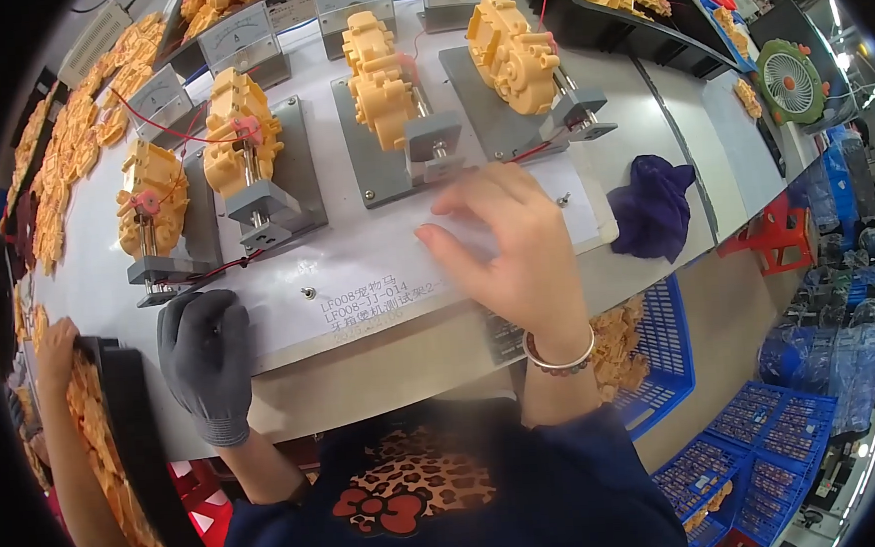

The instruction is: Testing yellow plastic toy components using a bench-mounted electrical fixture.

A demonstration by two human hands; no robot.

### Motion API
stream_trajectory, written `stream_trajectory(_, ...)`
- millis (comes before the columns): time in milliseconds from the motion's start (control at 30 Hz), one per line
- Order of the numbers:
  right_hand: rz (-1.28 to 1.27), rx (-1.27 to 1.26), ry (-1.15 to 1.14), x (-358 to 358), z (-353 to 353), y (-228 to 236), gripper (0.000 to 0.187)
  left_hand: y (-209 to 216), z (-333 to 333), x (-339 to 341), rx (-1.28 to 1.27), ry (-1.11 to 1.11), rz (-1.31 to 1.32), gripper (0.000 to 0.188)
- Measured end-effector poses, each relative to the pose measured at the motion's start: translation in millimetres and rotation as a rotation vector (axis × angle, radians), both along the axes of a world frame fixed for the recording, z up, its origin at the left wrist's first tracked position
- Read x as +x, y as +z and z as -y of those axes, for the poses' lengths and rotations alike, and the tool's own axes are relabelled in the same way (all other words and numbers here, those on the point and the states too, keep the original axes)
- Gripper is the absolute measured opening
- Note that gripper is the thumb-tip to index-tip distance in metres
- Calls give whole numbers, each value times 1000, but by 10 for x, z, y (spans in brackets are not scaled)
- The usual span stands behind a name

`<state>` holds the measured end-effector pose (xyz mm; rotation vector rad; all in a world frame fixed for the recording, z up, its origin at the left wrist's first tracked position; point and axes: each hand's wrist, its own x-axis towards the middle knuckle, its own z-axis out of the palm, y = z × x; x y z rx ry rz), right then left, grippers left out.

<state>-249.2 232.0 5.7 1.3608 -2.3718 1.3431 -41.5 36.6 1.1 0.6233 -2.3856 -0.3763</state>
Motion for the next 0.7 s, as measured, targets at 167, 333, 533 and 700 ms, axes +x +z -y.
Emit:
stream_trajectory(167,-14,5,-3,-12,-23,-22,17,-16,1,-18,-22,-8,-1,20)
stream_trajectory(333,34,-10,-20,-30,-29,-10,17,-7,19,-65,-15,-36,-13,20)
stream_trajectory(533,-41,16,77,4,96,12,17,17,38,70,-48,85,-14,19)
stream_trajectory(700,0,74,-35,64,-35,10,13,39,46,32,0,-32,15,15)
